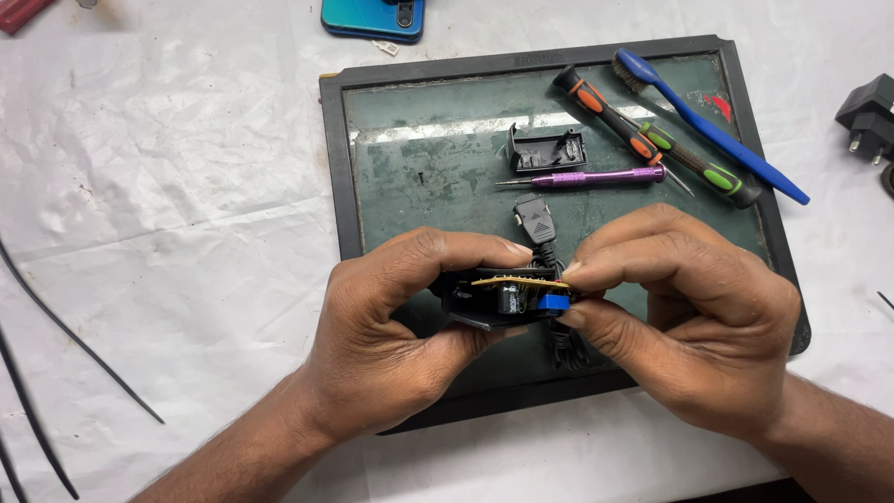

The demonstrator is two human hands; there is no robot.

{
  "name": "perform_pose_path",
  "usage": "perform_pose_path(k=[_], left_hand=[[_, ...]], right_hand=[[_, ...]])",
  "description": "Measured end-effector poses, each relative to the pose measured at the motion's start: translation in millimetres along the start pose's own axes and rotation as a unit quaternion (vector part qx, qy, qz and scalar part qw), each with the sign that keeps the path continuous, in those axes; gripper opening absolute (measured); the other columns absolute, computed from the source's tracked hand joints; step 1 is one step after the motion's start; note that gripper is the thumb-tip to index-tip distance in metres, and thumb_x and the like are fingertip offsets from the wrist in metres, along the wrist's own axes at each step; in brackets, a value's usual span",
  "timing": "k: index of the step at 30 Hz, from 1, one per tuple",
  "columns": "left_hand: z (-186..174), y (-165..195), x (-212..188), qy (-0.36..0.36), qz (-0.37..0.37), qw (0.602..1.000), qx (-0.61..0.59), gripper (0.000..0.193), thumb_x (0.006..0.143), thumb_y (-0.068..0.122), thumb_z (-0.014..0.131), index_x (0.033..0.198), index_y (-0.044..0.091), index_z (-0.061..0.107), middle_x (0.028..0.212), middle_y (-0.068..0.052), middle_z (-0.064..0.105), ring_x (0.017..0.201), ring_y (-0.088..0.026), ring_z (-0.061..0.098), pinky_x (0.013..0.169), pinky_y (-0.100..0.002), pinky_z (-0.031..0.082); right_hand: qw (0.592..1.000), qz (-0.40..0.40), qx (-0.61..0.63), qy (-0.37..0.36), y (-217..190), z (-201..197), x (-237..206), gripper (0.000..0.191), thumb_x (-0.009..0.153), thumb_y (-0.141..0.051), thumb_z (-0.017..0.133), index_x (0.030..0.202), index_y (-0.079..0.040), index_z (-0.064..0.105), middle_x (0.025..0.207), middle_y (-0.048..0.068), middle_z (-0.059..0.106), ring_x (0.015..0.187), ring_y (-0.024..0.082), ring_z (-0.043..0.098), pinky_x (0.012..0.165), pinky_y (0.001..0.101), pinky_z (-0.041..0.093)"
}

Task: The person repairs a power adapter on a work mat. They use a screwdriver to work on the circuit board, brush the board clean, fit the board into the plastic housing, snap the casing closed, tighten a screw, and coil the cable around the assembled charger.

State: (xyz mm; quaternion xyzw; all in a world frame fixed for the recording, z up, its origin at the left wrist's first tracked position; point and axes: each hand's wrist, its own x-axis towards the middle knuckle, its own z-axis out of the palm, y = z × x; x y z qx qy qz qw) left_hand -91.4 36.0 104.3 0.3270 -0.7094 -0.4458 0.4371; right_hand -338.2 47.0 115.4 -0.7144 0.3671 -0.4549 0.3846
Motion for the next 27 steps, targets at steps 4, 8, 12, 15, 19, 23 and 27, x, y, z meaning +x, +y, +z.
perform_pose_path(k=[4,8,12,15,19,23,27], left_hand=[[0.5,1.5,0.3,-0.006,-0.01,1.0,-0.013,0.04,0.089,0.006,0.085,0.125,0.01,0.069,0.116,-0.002,0.076,0.105,-0.011,0.076,0.092,-0.025,0.064],[0.3,2.6,1.1,-0.009,-0.018,1.0,-0.015,0.04,0.088,0.006,0.086,0.124,0.01,0.068,0.113,-0.002,0.077,0.102,-0.01,0.076,0.09,-0.025,0.064],[0.5,2.5,1.7,-0.018,-0.034,0.998,-0.042,0.039,0.089,0.006,0.085,0.125,0.009,0.068,0.112,-0.002,0.077,0.102,-0.01,0.076,0.09,-0.024,0.065],[-0.2,2.6,1.4,-0.02,-0.045,0.998,-0.043,0.04,0.088,0.006,0.084,0.124,0.009,0.068,0.112,-0.002,0.077,0.101,-0.01,0.076,0.089,-0.024,0.065],[0.2,1.5,1.3,-0.02,-0.047,0.997,-0.05,0.039,0.089,0.007,0.084,0.124,0.009,0.068,0.112,-0.002,0.077,0.101,-0.009,0.076,0.089,-0.024,0.066],[1.5,-0.6,1.1,-0.024,-0.046,0.997,-0.054,0.038,0.09,0.008,0.084,0.124,0.009,0.068,0.111,-0.002,0.077,0.1,-0.009,0.076,0.089,-0.024,0.066],[1.3,-1.7,0.4,-0.024,-0.037,0.998,-0.044,0.038,0.089,0.008,0.084,0.124,0.009,0.067,0.112,-0.002,0.077,0.101,-0.01,0.076,0.089,-0.024,0.066]], right_hand=[[1.0,-0.004,-0.006,-0.006,1.6,0.8,0.5,0.026,0.084,0.001,0.077,0.109,-0.001,0.069,0.106,0.011,0.07,0.091,0.011,0.07,0.073,0.0228,0.057],[1.0,-0.017,-0.008,-0.014,2.7,1.2,0.2,0.025,0.09,0.002,0.078,0.113,0.0,0.07,0.111,0.012,0.07,0.09,0.009,0.07,0.077,0.022,0.058],[1.0,-0.017,-0.004,-0.019,3.1,0.8,0.4,0.025,0.089,0.002,0.079,0.112,0.0,0.07,0.109,0.011,0.071,0.089,0.009,0.07,0.072,0.0187,0.059],[1.0,-0.012,-0.01,-0.019,2.3,0.6,0.3,0.025,0.088,0.001,0.079,0.112,-0.001,0.071,0.108,0.011,0.071,0.091,0.009,0.07,0.073,0.0194,0.059],[0.999,-0.008,-0.019,-0.025,3.1,0.1,1.6,0.024,0.088,0.0,0.08,0.11,-0.002,0.072,0.105,0.009,0.072,0.089,0.008,0.07,0.075,0.0212,0.056],[0.999,-0.009,-0.024,-0.03,3.3,-0.1,0.6,0.024,0.088,0.0,0.08,0.11,-0.003,0.072,0.105,0.008,0.071,0.091,0.008,0.069,0.072,0.0187,0.057],[0.999,0.002,-0.011,-0.033,4.4,-0.2,-0.1,0.024,0.088,0.002,0.08,0.11,-0.004,0.072,0.105,0.008,0.072,0.09,0.008,0.069,0.069,0.0169,0.056]])
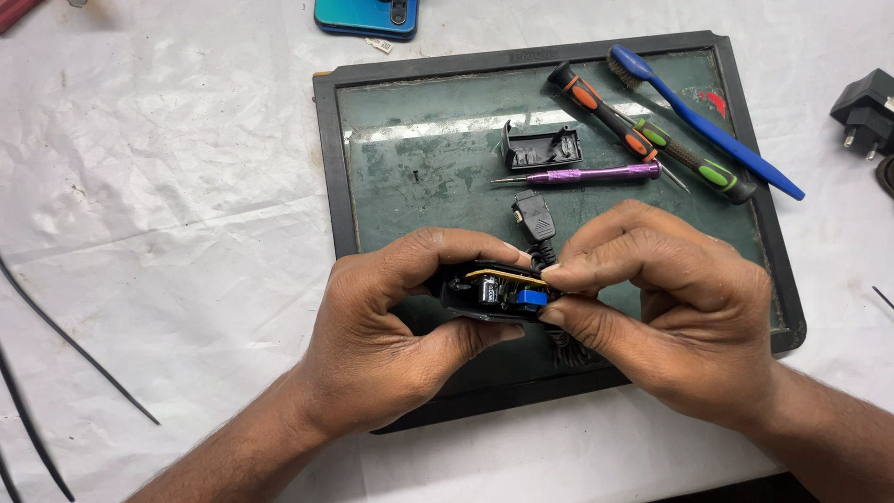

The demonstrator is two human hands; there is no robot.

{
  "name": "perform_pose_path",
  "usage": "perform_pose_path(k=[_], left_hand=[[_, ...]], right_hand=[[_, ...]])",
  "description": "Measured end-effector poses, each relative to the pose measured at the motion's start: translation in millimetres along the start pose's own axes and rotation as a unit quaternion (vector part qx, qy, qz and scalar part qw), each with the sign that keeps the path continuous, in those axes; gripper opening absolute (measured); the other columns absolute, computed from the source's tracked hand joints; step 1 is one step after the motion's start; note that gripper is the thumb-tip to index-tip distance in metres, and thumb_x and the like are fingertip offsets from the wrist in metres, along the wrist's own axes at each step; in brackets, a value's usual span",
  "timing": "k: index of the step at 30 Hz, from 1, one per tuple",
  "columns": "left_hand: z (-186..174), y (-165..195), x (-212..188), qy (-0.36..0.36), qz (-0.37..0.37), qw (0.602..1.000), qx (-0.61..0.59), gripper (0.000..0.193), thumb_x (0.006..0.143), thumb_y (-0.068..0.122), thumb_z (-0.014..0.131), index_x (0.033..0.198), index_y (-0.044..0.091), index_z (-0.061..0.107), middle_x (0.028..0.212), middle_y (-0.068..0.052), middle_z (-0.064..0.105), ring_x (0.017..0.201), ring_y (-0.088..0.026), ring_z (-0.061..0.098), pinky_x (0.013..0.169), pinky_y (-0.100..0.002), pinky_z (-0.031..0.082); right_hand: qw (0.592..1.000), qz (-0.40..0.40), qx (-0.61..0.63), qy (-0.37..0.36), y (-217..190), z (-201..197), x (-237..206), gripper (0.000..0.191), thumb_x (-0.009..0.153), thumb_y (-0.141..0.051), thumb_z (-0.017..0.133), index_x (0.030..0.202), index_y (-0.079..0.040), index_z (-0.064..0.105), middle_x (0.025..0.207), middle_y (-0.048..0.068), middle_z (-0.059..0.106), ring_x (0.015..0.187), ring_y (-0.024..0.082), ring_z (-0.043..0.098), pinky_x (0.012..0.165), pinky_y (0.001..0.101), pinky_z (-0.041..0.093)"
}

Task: The person repairs a power adapter on a work mat. They use a screwdriver to work on the circuit board, brush the board clean, fit the board into the plastic housing, snap the casing closed, tighten a screw, and coil the cable around the assembled charger.

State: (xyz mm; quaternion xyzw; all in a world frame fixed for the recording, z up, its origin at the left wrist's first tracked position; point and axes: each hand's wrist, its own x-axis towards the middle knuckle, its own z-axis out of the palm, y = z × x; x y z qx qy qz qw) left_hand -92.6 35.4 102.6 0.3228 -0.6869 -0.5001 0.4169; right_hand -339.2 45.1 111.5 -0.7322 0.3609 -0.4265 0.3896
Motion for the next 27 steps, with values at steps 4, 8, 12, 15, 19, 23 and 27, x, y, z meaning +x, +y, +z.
perform_pose_path(k=[4,8,12,15,19,23,27], left_hand=[[-0.6,0.2,0.3,0.0,0.002,1.0,0.007,0.038,0.089,0.007,0.084,0.123,0.01,0.067,0.111,-0.001,0.077,0.102,-0.009,0.077,0.09,-0.024,0.066],[-1.5,0.8,0.2,0.0,-0.009,1.0,-0.001,0.038,0.089,0.006,0.083,0.123,0.01,0.067,0.112,-0.002,0.076,0.103,-0.01,0.076,0.09,-0.025,0.066],[-1.4,0.8,0.4,0.003,-0.005,1.0,-0.001,0.038,0.09,0.006,0.083,0.123,0.01,0.067,0.111,-0.002,0.077,0.102,-0.01,0.076,0.089,-0.024,0.066],[-0.7,0.5,-0.2,0.002,0.005,1.0,0.003,0.037,0.091,0.006,0.083,0.124,0.01,0.067,0.111,-0.002,0.077,0.102,-0.01,0.076,0.09,-0.024,0.066],[-0.8,0.7,0.2,0.009,0.027,0.999,0.022,0.036,0.092,0.007,0.083,0.124,0.009,0.067,0.112,-0.002,0.077,0.102,-0.01,0.077,0.087,-0.023,0.066],[-1.3,2.5,-0.3,0.021,0.044,0.998,0.048,0.037,0.09,0.004,0.083,0.124,0.008,0.068,0.115,-0.004,0.077,0.103,-0.012,0.077,0.087,-0.024,0.065],[-1.0,3.5,0.7,0.026,0.05,0.997,0.058,0.037,0.091,0.005,0.084,0.124,0.008,0.068,0.114,-0.004,0.077,0.102,-0.011,0.077,0.086,-0.024,0.065]], right_hand=[[1.0,-0.005,-0.008,0.003,-0.3,0.7,0.3,0.026,0.088,0.002,0.079,0.112,-0.003,0.072,0.107,0.01,0.071,0.092,0.009,0.07,0.07,0.0176,0.058],[0.998,-0.041,-0.042,0.004,-1.7,1.2,2.8,0.024,0.09,0.0,0.079,0.112,-0.004,0.072,0.106,0.01,0.073,0.091,0.01,0.073,0.074,0.02,0.059],[0.997,-0.044,-0.06,0.01,-4.5,1.6,3.4,0.021,0.089,-0.002,0.077,0.11,-0.002,0.072,0.103,0.012,0.074,0.091,0.012,0.074,0.073,0.0218,0.059],[0.996,0.001,-0.084,0.025,-5.5,2.4,3.0,0.018,0.088,-0.002,0.077,0.106,-0.001,0.074,0.1,0.013,0.076,0.072,0.006,0.067,0.054,0.0156,0.044],[0.998,0.017,-0.045,0.035,-4.4,4.0,4.0,0.015,0.09,0.0,0.073,0.105,0.0,0.072,0.099,0.013,0.075,0.077,0.006,0.07,0.048,0.0148,0.049],[0.996,0.013,-0.084,0.032,-4.9,2.7,4.8,0.015,0.091,-0.001,0.075,0.106,-0.001,0.073,0.102,0.013,0.076,0.072,0.004,0.067,0.045,0.0131,0.039],[0.993,0.012,-0.11,0.027,-4.7,1.5,5.9,0.015,0.09,-0.002,0.075,0.105,0.0,0.073,0.098,0.012,0.074,0.073,0.006,0.067,0.047,0.0151,0.042]])
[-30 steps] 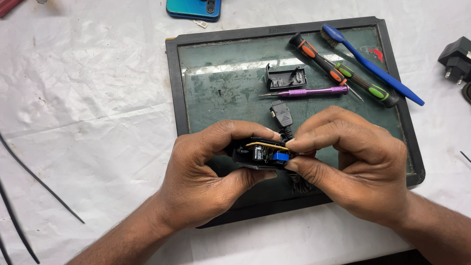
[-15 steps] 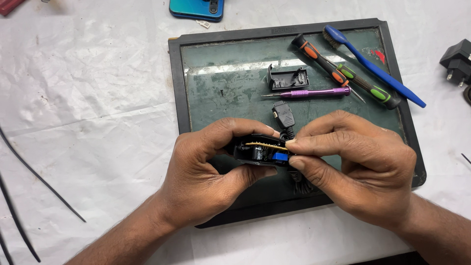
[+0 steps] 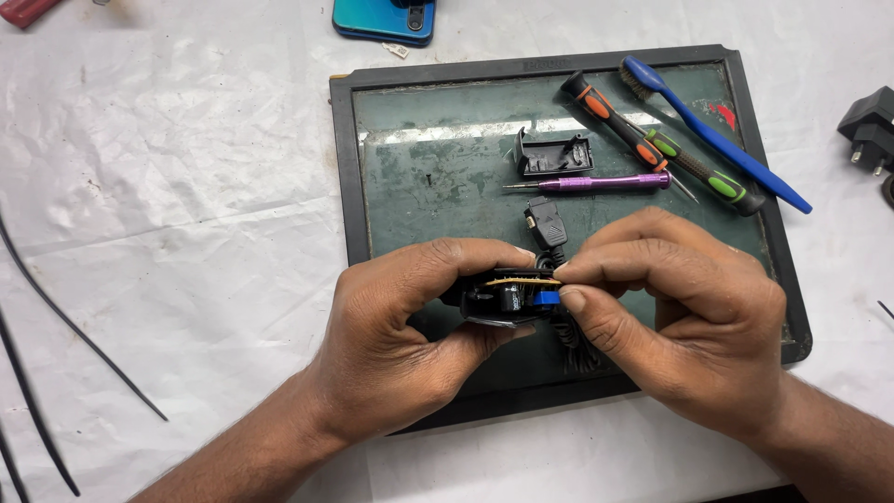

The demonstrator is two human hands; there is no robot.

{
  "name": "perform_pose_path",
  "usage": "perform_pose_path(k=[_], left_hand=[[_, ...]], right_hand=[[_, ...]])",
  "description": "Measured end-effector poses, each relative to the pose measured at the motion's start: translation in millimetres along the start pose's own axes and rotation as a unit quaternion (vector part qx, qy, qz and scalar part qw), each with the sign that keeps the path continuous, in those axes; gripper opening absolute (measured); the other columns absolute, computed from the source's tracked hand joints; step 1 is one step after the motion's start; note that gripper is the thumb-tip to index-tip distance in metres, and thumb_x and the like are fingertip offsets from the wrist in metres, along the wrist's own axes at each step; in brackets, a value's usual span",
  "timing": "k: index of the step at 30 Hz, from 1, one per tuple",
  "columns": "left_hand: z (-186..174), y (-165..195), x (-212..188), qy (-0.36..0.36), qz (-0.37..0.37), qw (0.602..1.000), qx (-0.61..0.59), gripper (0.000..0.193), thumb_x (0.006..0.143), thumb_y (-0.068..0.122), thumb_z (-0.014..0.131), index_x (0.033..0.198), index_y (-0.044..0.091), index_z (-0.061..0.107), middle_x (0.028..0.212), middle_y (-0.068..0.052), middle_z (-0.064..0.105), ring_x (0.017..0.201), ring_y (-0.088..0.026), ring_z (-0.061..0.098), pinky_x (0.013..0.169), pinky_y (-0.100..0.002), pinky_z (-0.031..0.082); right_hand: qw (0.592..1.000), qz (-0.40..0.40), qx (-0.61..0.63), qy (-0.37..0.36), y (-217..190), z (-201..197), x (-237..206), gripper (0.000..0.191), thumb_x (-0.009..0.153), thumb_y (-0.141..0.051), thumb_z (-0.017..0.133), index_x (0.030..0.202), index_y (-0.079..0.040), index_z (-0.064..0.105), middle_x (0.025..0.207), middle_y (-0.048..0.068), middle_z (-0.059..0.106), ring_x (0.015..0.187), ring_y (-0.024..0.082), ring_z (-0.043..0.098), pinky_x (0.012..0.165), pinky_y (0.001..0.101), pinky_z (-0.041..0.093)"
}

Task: The person repairs a power adapter on a work mat. They use a screwdriver to work on the circuit board, brush the board clean, fit the board into the plastic housing, snap the casing closed, tighten a screw, and coil the cable around the assembled charger.

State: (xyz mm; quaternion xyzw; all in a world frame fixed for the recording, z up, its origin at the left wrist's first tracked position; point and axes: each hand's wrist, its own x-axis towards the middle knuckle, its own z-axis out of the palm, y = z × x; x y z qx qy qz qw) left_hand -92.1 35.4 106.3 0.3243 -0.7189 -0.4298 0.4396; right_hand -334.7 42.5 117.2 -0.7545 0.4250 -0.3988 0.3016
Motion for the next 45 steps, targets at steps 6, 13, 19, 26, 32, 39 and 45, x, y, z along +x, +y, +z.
perform_pose_path(k=[6,13,19,26,32,39,45], left_hand=[[-0.5,2.0,0.6,-0.005,-0.01,1.0,-0.007,0.037,0.091,0.005,0.083,0.125,0.008,0.068,0.113,-0.003,0.078,0.101,-0.011,0.077,0.084,-0.024,0.065],[-0.7,3.1,1.1,-0.004,-0.014,1.0,-0.008,0.036,0.092,0.008,0.083,0.125,0.008,0.067,0.109,-0.002,0.077,0.099,-0.009,0.077,0.083,-0.023,0.064],[1.2,5.5,-1.2,-0.015,-0.063,0.997,-0.041,0.036,0.093,0.022,0.082,0.12,0.006,0.065,0.104,-0.003,0.076,0.095,-0.009,0.077,0.08,-0.022,0.064],[0.5,4.5,-6.2,-0.006,-0.085,0.987,-0.136,0.029,0.101,0.017,0.075,0.125,0.005,0.062,0.119,-0.007,0.073,0.114,-0.014,0.072,0.101,-0.03,0.062],[-1.3,2.2,-5.5,-0.006,-0.069,0.977,-0.204,0.034,0.104,0.014,0.074,0.132,0.005,0.056,0.135,-0.011,0.067,0.129,-0.016,0.067,0.115,-0.034,0.058],[1.3,-0.8,-4.9,-0.027,-0.094,0.971,-0.22,0.038,0.101,0.014,0.077,0.131,0.005,0.057,0.128,-0.008,0.065,0.122,-0.014,0.066,0.109,-0.032,0.058],[-0.3,-2.6,-5.2,-0.015,-0.074,0.979,-0.189,0.031,0.104,0.014,0.073,0.13,0.006,0.057,0.124,-0.006,0.062,0.115,-0.012,0.063,0.103,-0.03,0.057]], right_hand=[[0.999,0.003,0.046,-0.01,-1.5,0.8,-1.2,0.011,0.095,-0.002,0.072,0.105,0.001,0.071,0.099,0.011,0.072,0.083,0.01,0.069,0.061,0.0201,0.053],[1.0,-0.004,0.03,-0.005,-3.7,2.4,0.2,0.011,0.094,-0.003,0.072,0.104,0.002,0.071,0.098,0.01,0.072,0.081,0.01,0.07,0.059,0.0198,0.054],[0.999,-0.031,0.004,-0.009,-4.1,7.8,-1.6,0.012,0.091,-0.005,0.076,0.101,0.0,0.071,0.097,0.01,0.073,0.08,0.01,0.071,0.064,0.0203,0.057],[0.993,0.011,0.117,-0.017,-0.1,6.7,-6.8,0.025,0.095,-0.001,0.07,0.119,0.004,0.063,0.109,0.011,0.07,0.093,0.012,0.071,0.079,0.0236,0.063],[0.993,-0.028,0.114,-0.022,0.5,3.4,-8.6,0.037,0.093,-0.004,0.071,0.127,0.004,0.059,0.113,0.012,0.068,0.098,0.014,0.071,0.087,0.0273,0.063],[0.996,-0.039,0.077,-0.017,-4.0,-2.5,-4.3,0.041,0.087,-0.005,0.073,0.125,0.004,0.06,0.107,0.012,0.068,0.093,0.015,0.068,0.082,0.0273,0.059],[0.996,-0.053,0.047,-0.05,-2.6,-0.5,-2.9,0.038,0.085,-0.009,0.079,0.113,0.001,0.056,0.104,0.009,0.067,0.093,0.014,0.07,0.083,0.0274,0.059]])
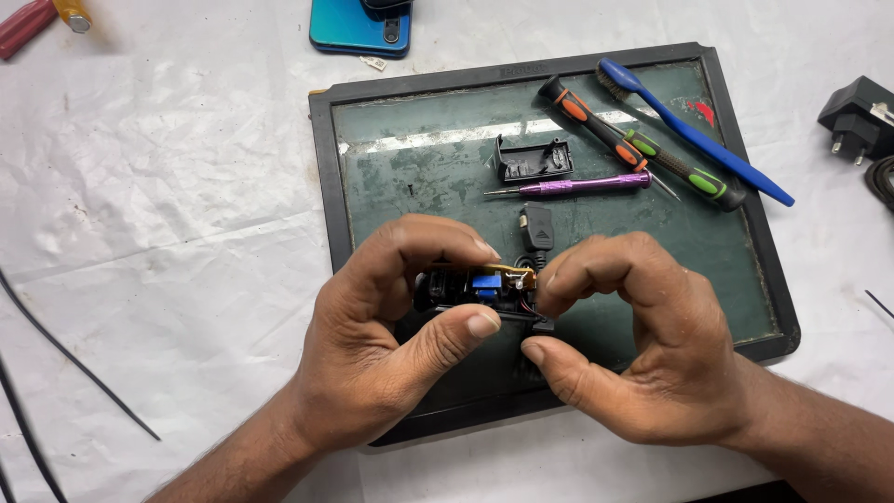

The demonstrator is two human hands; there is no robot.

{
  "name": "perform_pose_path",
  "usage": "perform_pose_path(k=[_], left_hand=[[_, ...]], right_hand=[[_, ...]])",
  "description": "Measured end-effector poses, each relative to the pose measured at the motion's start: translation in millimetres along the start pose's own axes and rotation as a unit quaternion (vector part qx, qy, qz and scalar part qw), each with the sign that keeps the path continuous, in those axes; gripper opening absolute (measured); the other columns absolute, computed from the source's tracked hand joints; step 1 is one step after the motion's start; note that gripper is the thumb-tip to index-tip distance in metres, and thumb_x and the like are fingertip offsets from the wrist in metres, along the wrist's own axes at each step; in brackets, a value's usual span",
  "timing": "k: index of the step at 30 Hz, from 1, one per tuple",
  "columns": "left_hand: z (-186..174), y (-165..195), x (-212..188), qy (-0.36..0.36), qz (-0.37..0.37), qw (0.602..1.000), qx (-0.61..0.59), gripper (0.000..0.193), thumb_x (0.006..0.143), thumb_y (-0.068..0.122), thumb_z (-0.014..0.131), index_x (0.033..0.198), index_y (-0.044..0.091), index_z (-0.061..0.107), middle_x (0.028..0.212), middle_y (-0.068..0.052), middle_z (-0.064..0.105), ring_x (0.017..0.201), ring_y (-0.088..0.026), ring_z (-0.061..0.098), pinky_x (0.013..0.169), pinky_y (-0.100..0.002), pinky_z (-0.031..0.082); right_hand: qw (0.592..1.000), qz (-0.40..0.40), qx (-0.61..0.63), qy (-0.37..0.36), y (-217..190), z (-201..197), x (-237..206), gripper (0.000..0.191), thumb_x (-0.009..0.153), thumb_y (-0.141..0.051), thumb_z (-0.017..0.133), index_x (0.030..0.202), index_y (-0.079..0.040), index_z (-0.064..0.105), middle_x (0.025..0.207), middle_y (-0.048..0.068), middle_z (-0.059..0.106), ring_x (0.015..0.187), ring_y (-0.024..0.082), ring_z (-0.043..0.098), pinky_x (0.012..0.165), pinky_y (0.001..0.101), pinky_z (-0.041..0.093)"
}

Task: The person repairs a power adapter on a work mat. They use a screwdriver to work on the circuit board, brush the board clean, fit the board into the plastic housing, snap the casing closed, tighten a screw, and coil the cable around the assembled charger.

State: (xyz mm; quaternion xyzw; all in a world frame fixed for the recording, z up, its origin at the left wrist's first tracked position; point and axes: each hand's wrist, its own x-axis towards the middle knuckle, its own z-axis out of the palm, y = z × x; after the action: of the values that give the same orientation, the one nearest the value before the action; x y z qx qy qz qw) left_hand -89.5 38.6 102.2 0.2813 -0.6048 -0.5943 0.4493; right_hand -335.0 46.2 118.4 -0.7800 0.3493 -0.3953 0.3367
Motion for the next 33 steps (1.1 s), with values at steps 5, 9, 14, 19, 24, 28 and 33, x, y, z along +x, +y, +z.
perform_pose_path(k=[5,9,14,19,24,28,33], left_hand=[[0.0,-1.8,-0.2,-0.01,0.021,1.0,0.001,0.02,0.11,0.012,0.068,0.127,0.005,0.059,0.125,-0.008,0.061,0.114,-0.011,0.06,0.107,-0.031,0.056],[0.8,1.4,0.3,-0.008,-0.001,1.0,0.001,0.023,0.109,0.014,0.066,0.128,0.005,0.057,0.126,-0.008,0.061,0.119,-0.013,0.063,0.11,-0.033,0.058],[2.0,4.3,1.9,-0.006,-0.034,0.999,0.0,0.028,0.107,0.016,0.064,0.13,0.003,0.056,0.125,-0.009,0.061,0.117,-0.014,0.063,0.104,-0.032,0.057],[1.6,4.5,2.4,-0.013,-0.039,0.999,-0.008,0.024,0.108,0.016,0.062,0.128,0.004,0.057,0.123,-0.007,0.06,0.111,-0.012,0.061,0.098,-0.03,0.055],[0.6,4.8,1.8,-0.023,-0.035,0.999,0.025,0.02,0.108,0.013,0.061,0.127,0.004,0.058,0.121,-0.006,0.061,0.108,-0.01,0.06,0.094,-0.028,0.053],[-0.2,4.0,2.7,-0.026,-0.022,0.999,0.039,0.019,0.108,0.011,0.062,0.126,0.005,0.06,0.121,-0.006,0.061,0.108,-0.01,0.06,0.094,-0.027,0.053],[-2.3,2.9,2.7,-0.029,-0.001,0.998,0.063,0.016,0.107,0.011,0.064,0.122,0.005,0.063,0.12,-0.005,0.062,0.106,-0.01,0.06,0.093,-0.026,0.053]], right_hand=[[1.0,0.01,-0.023,-0.004,2.7,-1.5,-4.3,0.029,0.084,-0.004,0.076,0.109,-0.001,0.061,0.099,0.007,0.071,0.088,0.012,0.074,0.077,0.0252,0.059],[1.0,0.021,0.011,0.018,3.1,-2.2,-6.0,0.024,0.085,0.001,0.073,0.107,0.001,0.062,0.095,0.008,0.072,0.084,0.012,0.074,0.073,0.0243,0.059],[0.999,0.011,0.028,0.04,2.6,-3.7,-7.3,0.023,0.085,0.006,0.072,0.106,0.001,0.063,0.094,0.009,0.072,0.08,0.011,0.072,0.069,0.0231,0.056],[0.997,0.002,0.042,0.057,5.4,-4.2,-7.3,0.025,0.087,0.008,0.07,0.11,0.001,0.063,0.101,0.011,0.07,0.087,0.013,0.072,0.072,0.0229,0.059],[0.995,0.029,0.059,0.081,5.6,-2.0,-7.0,0.025,0.086,0.01,0.069,0.107,-0.001,0.062,0.099,0.01,0.069,0.089,0.013,0.07,0.074,0.0242,0.058],[0.996,0.008,0.057,0.064,4.5,-2.1,-5.3,0.025,0.091,0.009,0.067,0.113,0.0,0.06,0.103,0.01,0.069,0.089,0.012,0.069,0.075,0.0234,0.057],[0.999,0.018,0.015,0.027,3.6,-3.9,-2.4,0.021,0.092,0.004,0.063,0.113,0.0,0.064,0.102,0.011,0.069,0.088,0.013,0.068,0.072,0.025,0.054]])
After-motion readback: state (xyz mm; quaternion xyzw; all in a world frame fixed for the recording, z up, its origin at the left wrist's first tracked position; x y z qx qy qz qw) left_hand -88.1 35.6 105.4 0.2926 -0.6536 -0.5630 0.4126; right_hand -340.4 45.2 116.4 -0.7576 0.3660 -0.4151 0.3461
